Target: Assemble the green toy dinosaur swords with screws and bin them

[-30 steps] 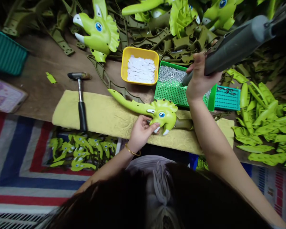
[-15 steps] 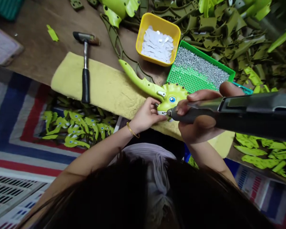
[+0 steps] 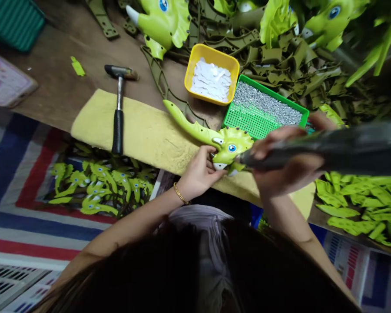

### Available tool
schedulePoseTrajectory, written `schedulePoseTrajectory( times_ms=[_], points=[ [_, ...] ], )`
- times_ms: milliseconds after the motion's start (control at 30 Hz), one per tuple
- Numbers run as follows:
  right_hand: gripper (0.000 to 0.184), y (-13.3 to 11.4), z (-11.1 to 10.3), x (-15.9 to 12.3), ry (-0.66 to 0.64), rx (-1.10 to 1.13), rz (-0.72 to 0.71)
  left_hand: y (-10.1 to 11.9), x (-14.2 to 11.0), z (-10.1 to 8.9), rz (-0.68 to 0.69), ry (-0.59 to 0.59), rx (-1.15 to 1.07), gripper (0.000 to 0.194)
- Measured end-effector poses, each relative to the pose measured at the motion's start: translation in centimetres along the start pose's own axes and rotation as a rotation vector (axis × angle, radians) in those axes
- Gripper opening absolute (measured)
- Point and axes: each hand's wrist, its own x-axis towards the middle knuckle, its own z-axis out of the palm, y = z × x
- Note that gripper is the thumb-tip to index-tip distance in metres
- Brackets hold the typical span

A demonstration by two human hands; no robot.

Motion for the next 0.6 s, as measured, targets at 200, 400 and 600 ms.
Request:
schedulePoseTrajectory(
  times_ms=[200,400,600],
  points=[
    [0.053,8.5,-1.6,8.6,0.427,-0.014,-0.060,0.1,-0.5,0.9,0.286,0.210,0.718,0.042],
    [0.073,14.9,-3.6,8.4,0.289,-0.120,0.109,-0.5,-0.3,0.7,0.373,0.176,0.746,0.040],
    [0.069,11.1,-2.3,8.6,0.289,-0.195,0.006,-0.2,0.5,-1.0,0.427,0.057,0.606,0.038]
  ],
)
